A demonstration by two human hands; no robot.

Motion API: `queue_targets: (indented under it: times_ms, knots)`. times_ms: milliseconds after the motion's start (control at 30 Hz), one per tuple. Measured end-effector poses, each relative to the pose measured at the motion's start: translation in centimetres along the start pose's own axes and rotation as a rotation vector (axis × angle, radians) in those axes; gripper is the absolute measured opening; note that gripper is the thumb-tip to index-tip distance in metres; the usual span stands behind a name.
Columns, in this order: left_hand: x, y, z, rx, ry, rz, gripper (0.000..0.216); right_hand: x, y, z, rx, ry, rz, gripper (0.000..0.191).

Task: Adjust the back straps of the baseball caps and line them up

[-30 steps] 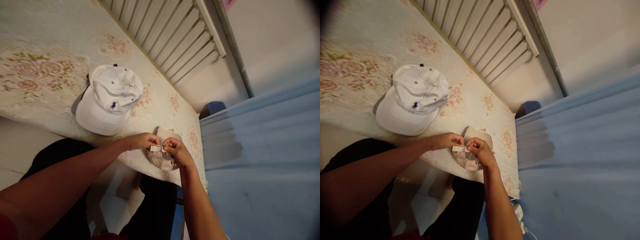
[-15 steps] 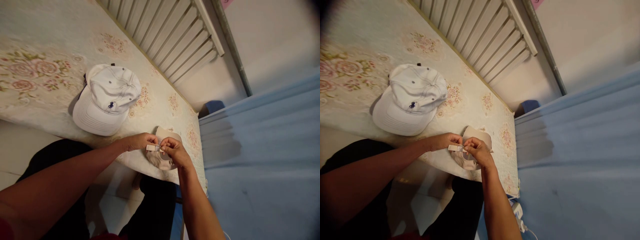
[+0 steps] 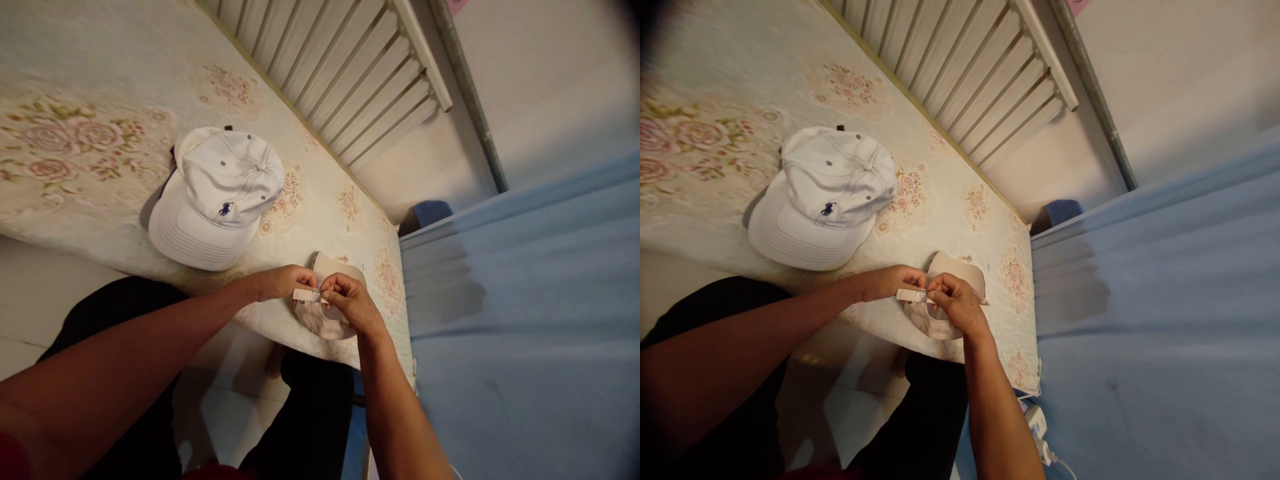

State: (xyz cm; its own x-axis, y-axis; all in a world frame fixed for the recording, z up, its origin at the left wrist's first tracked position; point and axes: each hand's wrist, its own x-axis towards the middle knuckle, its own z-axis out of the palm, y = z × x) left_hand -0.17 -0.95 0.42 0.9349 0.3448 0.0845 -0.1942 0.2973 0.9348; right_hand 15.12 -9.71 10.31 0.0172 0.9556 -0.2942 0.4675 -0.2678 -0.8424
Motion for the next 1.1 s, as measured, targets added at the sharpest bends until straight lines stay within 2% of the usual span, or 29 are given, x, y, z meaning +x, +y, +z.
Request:
queue_targets:
  times_ms: [167,300,667,933,1100]
  knots:
    - [-0.1,0.0,0.0,0.002,0.014,-0.014,0.025,0.0,-0.4,0.1,-0.084,-0.053,-0.019,0.016]
    - [-0.1,0.0,0.0,0.014,0.008,-0.001,0.027,0.0,-1.0,0.8,-0.126,-0.037,0.012,0.02]
    - [-0.4,0.4,0.0,-0.065,-0.01,0.013,0.025,0.5,-0.1,0.2,0.104,-0.07,0.128,0.027]
    - [-0.4,0.4,0.3,-0.205,-0.015,0.011,0.026,0.5,0.3,0.2,0.113,-0.076,0.089,0.024]
    - [-0.4,0.6,0.4,-0.187,-0.009,0.011,0.026,0.3,0.4,0.6,0.134,-0.056,0.091,0.019]
